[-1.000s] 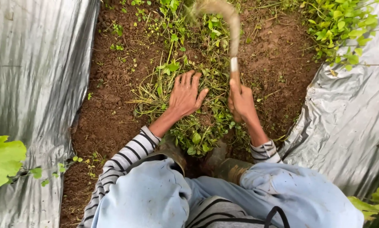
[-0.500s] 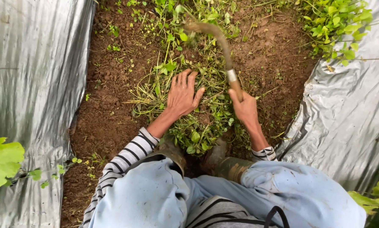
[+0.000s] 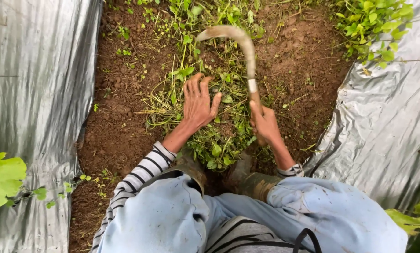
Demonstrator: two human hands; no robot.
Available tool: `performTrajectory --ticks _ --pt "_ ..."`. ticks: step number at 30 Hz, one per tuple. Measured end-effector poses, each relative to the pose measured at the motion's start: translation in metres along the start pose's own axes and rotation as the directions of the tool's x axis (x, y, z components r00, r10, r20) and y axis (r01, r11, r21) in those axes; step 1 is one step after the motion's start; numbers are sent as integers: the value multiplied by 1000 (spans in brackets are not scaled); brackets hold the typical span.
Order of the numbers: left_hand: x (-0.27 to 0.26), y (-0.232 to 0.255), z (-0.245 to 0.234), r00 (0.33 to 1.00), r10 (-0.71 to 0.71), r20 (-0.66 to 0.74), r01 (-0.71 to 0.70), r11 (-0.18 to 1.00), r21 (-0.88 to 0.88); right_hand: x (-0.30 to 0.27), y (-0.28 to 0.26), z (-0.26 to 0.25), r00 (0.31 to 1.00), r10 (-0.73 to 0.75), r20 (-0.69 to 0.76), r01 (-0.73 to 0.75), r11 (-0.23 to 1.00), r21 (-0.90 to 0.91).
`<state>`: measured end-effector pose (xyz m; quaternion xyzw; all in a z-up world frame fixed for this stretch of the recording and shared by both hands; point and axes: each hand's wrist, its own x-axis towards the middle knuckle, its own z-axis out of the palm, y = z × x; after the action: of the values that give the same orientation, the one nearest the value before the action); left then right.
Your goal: Cutting and clearing weeds from a garden bed using a hand sickle
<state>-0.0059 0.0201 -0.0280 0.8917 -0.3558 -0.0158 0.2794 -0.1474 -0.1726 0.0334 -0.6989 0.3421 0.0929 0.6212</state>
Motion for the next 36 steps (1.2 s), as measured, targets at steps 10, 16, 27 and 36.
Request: performTrajectory --ticks 10,16,27,36 --pt "5 3 3 997 29 -67 -27 999 28 8 -4 -1 997 44 69 -37 995 -96" --pt "-1 0 18 996 41 -80 -38 999 31 24 -1 -3 989 -60 -137 80 986 148" --pt "14 17 -14 988 -153 -35 152 988 -40 14 5 -11 989 -114 -95 125 985 121" --pt "32 9 -20 931 -359 64 362 932 -35 -11 34 -5 980 -120 -157 94 982 -163"
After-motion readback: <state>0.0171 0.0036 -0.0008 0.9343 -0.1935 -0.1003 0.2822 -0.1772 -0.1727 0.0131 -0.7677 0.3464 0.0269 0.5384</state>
